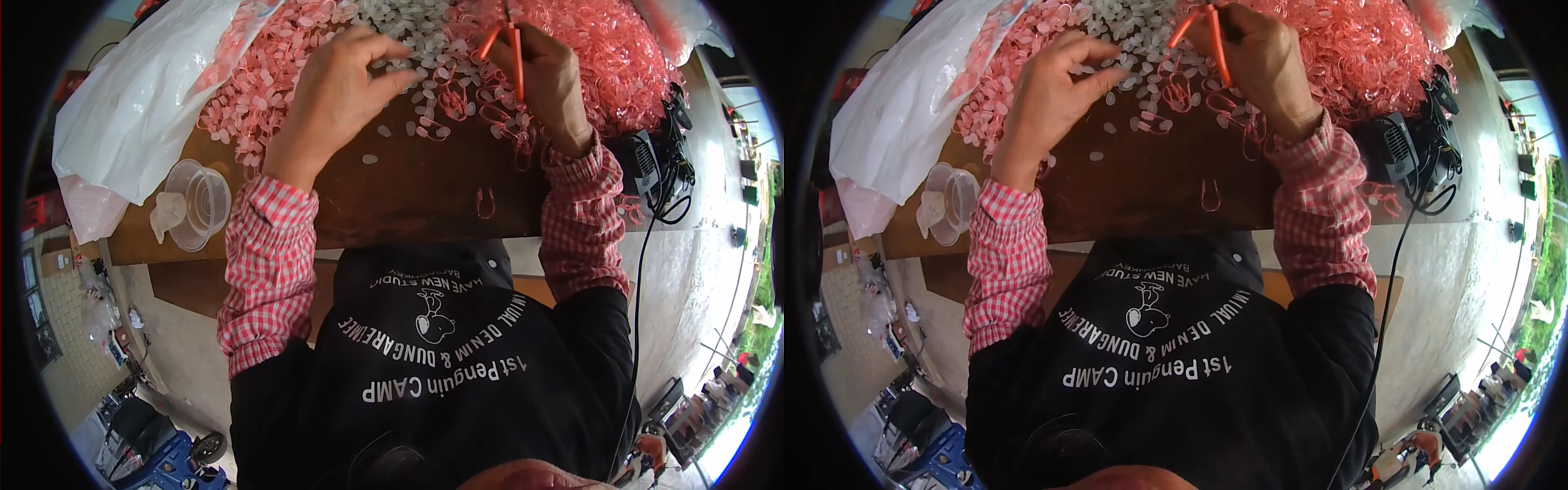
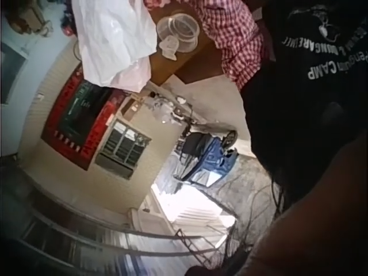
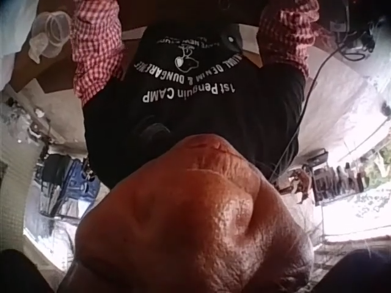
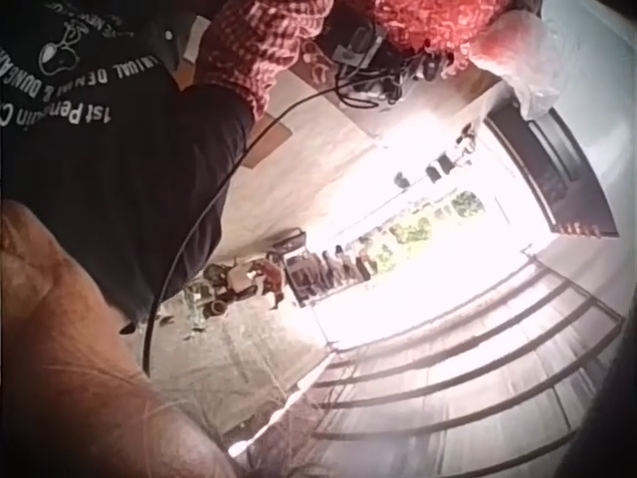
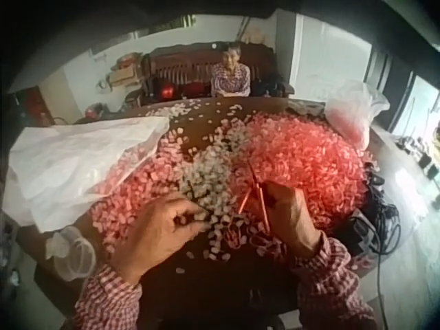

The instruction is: Trimming excess material from small plastic flower-shaped components using scissors.

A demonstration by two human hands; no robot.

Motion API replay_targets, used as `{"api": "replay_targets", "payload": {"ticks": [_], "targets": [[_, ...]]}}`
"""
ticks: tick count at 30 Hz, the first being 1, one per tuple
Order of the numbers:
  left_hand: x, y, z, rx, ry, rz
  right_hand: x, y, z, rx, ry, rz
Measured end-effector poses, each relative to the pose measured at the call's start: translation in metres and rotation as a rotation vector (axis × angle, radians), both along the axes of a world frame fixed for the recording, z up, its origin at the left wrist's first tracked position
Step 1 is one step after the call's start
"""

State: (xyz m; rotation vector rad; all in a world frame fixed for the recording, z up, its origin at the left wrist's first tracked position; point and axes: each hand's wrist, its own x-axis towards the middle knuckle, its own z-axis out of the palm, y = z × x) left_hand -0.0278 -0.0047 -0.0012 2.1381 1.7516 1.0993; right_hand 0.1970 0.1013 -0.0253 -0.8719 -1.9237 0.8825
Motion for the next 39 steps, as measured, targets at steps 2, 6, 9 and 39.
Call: {"api": "replay_targets", "payload": {"ticks": [2, 6, 9, 39], "targets": [[0.006, -0.021, -0.010, -0.112, 0.077, -0.060, -0.009, -0.011, 0.005, 0.099, -0.284, 0.089], [0.028, -0.030, -0.025, -0.083, 0.198, -0.086, -0.024, -0.017, -0.020, 0.490, -0.336, 0.209], [0.025, -0.023, -0.039, -0.036, 0.209, -0.074, -0.021, 0.002, -0.020, 0.503, -0.384, 0.046], [0.024, 0.011, -0.045, -0.029, -1.315, -0.172, -0.012, -0.018, -0.002, 0.273, -0.417, 0.285]]}}
